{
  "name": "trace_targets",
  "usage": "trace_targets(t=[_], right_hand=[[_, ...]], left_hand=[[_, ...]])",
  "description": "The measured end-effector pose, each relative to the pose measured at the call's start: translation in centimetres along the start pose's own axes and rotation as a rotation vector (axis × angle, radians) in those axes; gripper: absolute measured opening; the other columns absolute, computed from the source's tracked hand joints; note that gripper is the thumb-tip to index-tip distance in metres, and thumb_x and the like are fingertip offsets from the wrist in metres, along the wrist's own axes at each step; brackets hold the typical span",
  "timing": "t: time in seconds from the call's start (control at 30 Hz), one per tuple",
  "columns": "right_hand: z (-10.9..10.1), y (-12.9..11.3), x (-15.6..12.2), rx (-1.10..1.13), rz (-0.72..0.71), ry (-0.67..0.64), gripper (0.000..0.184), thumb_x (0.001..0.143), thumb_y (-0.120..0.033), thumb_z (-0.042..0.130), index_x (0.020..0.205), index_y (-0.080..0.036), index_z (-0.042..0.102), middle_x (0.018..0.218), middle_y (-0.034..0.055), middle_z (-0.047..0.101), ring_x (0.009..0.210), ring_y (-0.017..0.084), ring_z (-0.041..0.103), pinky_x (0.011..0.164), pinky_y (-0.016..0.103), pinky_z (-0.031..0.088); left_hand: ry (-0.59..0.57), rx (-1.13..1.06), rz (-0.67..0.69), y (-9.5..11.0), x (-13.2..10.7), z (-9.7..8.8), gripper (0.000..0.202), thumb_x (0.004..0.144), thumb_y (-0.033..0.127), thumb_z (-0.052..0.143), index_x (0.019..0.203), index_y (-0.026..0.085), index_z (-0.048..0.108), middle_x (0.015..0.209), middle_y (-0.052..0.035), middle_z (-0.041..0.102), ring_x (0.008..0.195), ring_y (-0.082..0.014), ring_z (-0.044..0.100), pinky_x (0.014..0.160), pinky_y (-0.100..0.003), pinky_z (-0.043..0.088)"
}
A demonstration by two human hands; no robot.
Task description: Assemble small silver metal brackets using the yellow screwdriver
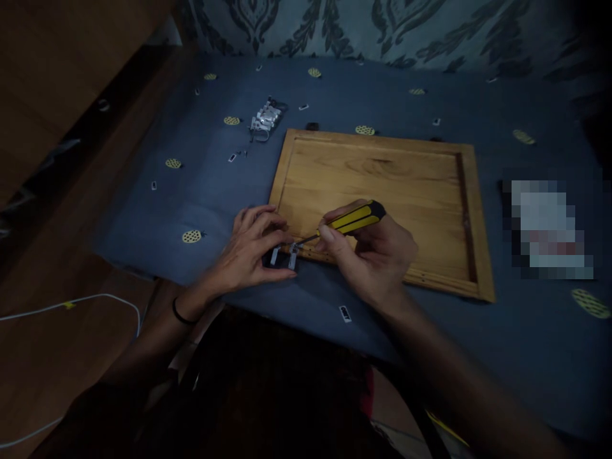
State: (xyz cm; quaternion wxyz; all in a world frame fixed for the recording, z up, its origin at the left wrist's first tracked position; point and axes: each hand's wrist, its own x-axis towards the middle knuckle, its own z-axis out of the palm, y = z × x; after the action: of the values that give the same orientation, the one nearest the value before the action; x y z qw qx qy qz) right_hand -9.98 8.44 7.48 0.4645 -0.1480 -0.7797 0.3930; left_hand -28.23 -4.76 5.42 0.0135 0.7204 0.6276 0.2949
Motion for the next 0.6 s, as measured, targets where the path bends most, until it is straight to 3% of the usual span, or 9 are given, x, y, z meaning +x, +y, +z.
trace_targets(t=[0.2,0.4,0.6], right_hand=[[-0.4,-1.0,1.3,-0.021,-0.033,-0.115,0.021,0.093,-0.031,0.076,0.079,-0.022,0.064,0.072,0.0001,0.064,0.065,0.016,0.064,0.058,0.031,0.048],[-0.7,-1.7,3.0,0.030,0.113,-0.285,0.020,0.094,-0.038,0.075,0.083,-0.022,0.068,0.077,0.0008,0.066,0.067,0.016,0.063,0.062,0.031,0.050],[-0.8,-2.2,4.5,0.106,0.194,-0.415,0.031,0.092,-0.050,0.076,0.082,-0.021,0.071,0.079,0.0016,0.068,0.071,0.016,0.066,0.063,0.030,0.055]], left_hand=[[-0.027,-0.009,-0.025,0.0,0.0,0.0,0.053,0.086,0.067,0.077,0.118,0.025,0.072,0.128,-0.0114,0.066,0.141,-0.0383,0.047,0.115,-0.057,0.039],[-0.027,-0.013,-0.022,0.0,0.1,0.0,0.056,0.085,0.067,0.077,0.119,0.022,0.072,0.130,-0.0136,0.066,0.141,-0.0392,0.047,0.116,-0.057,0.039],[-0.030,-0.033,-0.020,-0.1,0.0,0.1,0.056,0.087,0.067,0.077,0.121,0.023,0.071,0.134,-0.0134,0.065,0.143,-0.0381,0.046,0.118,-0.057,0.038]])
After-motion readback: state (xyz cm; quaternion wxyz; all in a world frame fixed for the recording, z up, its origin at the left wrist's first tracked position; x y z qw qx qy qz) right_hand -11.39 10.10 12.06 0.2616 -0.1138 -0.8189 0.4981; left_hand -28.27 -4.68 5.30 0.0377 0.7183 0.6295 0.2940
